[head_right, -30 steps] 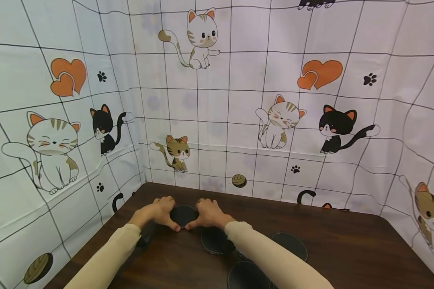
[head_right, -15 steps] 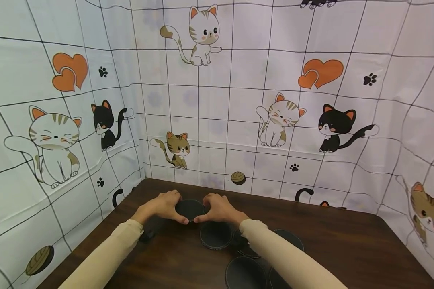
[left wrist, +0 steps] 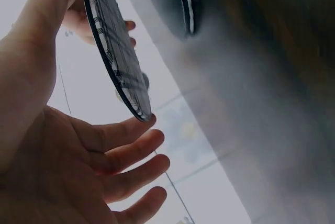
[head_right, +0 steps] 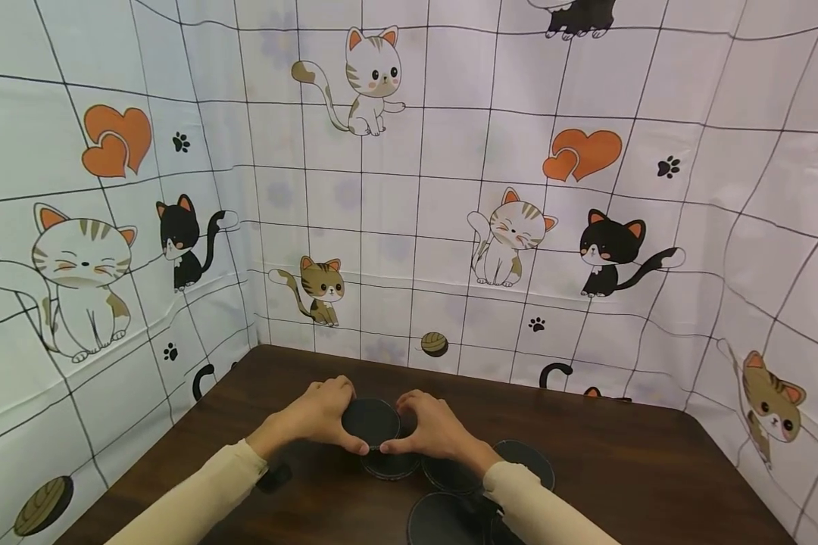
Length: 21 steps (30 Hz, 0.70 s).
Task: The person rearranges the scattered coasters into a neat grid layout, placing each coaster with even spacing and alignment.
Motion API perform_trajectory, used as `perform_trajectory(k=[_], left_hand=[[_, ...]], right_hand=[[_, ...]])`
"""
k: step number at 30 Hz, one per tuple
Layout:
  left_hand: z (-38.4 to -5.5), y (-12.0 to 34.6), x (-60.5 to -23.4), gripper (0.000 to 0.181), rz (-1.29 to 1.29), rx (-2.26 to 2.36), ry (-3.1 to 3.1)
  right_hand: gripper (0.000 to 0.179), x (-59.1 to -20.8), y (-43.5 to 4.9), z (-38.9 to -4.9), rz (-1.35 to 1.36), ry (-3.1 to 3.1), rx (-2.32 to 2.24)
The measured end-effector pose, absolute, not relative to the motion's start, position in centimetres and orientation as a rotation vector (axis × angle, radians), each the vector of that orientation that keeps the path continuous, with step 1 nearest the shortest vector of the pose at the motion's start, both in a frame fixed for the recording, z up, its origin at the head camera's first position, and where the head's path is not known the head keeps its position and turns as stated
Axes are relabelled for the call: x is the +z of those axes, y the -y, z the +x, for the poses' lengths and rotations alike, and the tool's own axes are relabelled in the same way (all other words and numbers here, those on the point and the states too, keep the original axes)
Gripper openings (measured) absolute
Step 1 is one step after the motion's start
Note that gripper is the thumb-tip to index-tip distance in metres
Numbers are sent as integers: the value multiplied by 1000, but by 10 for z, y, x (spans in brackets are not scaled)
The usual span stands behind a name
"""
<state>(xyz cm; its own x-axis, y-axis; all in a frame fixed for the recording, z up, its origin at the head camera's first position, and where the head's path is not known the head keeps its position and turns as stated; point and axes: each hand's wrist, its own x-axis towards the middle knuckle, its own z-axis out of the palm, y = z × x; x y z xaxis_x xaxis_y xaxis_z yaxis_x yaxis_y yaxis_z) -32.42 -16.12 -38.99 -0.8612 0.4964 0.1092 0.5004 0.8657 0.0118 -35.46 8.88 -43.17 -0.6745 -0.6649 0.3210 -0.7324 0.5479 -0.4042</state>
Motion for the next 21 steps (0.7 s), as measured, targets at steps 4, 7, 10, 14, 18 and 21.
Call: perform_trajectory(k=[4,7,10,14,18,21], left_hand=[[-308,152,-393,108,-815,-90,2930],[-298,148,-394,108,-837,-105,2921],[-288,145,-391,108,-847,-91,2903],[-273,142,-388,109,-848,-46,2880],[-255,137,-391,110,-903,-21,2886],[-243,134,-398,112,-945,-29,2924]], right_hand=[[68,-433,-99,-340,1178,2632,737],[69,-431,-104,-330,1169,2617,708],[68,-428,-107,-320,1152,2606,696],[66,-425,-107,-304,1147,2594,662],[65,-427,-109,-282,1153,2610,600],[62,-431,-111,-265,1151,2653,584]])
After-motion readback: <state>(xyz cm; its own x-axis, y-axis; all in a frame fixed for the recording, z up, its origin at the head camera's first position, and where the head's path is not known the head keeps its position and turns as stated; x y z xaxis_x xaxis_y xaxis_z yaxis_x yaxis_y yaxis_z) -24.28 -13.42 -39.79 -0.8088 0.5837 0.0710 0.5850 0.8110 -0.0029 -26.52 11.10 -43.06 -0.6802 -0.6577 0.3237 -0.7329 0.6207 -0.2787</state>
